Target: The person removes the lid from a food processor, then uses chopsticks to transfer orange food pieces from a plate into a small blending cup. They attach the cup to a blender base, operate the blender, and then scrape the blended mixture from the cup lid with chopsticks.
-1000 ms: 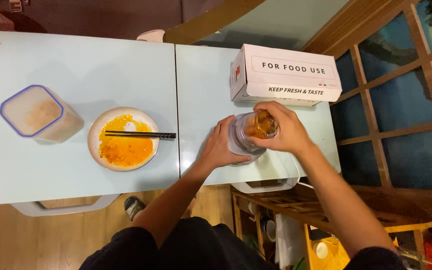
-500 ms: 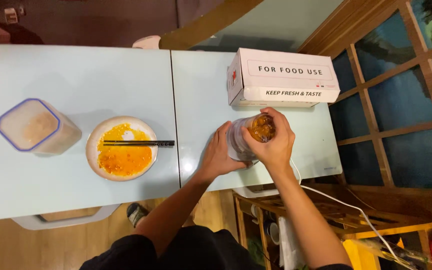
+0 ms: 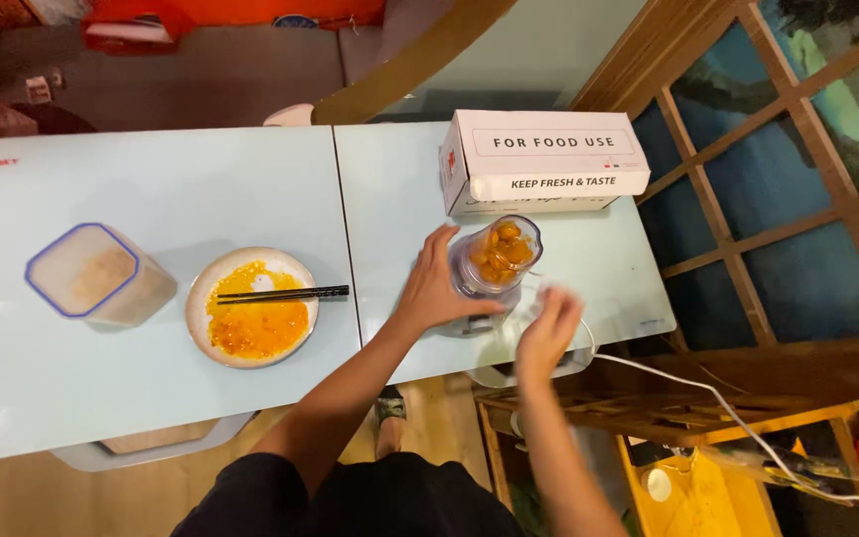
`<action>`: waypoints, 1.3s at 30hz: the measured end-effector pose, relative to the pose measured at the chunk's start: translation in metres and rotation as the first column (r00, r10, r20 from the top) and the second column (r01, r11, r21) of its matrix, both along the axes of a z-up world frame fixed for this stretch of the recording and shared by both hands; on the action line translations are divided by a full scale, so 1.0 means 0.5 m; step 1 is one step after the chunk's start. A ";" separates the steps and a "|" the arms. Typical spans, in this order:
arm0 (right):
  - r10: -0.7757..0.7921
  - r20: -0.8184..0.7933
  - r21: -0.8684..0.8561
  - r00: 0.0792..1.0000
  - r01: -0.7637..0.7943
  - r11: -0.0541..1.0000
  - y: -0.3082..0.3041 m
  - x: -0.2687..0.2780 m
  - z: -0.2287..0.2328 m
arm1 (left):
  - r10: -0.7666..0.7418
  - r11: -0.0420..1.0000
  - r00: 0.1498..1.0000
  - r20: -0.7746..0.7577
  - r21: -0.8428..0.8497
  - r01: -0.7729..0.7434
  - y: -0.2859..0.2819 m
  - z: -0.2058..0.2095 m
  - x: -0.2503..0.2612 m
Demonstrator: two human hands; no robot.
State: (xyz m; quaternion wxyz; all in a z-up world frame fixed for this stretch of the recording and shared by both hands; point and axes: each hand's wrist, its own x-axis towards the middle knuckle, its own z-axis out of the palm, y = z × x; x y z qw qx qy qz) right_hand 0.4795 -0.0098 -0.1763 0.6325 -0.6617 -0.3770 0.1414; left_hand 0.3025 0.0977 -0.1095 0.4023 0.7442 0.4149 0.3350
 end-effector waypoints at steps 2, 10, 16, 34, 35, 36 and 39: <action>-0.174 -0.177 -0.198 0.969 0.138 0.971 -0.035 -0.038 -0.079 | -0.007 0.994 0.999 0.049 0.109 0.002 0.011 0.005 0.007; -0.166 -0.706 -0.140 0.689 0.094 0.986 0.008 -0.154 -0.185 | -0.081 0.993 0.997 -0.007 0.086 0.081 0.021 0.032 0.026; -0.047 -0.995 -0.046 0.090 0.013 0.999 0.038 -0.135 -0.191 | -0.067 0.996 0.998 0.003 0.058 0.067 0.015 0.051 0.030; -0.178 -0.780 -0.171 0.600 0.068 0.983 0.011 -0.170 -0.129 | -0.044 0.998 0.998 -0.044 0.037 0.046 0.002 0.077 0.033; -0.181 -0.779 -0.173 0.600 0.072 0.982 0.007 -0.168 -0.120 | -0.048 0.998 0.998 -0.043 0.035 0.049 0.000 0.076 0.035; -0.179 -0.758 -0.189 0.627 0.051 0.981 0.003 -0.165 -0.111 | -0.044 0.998 0.999 -0.031 0.048 0.045 -0.002 0.076 0.037; -0.044 -0.876 -0.052 0.480 -0.005 0.999 0.003 -0.149 -0.139 | -0.027 0.997 0.999 -0.033 0.066 0.029 0.000 0.077 0.036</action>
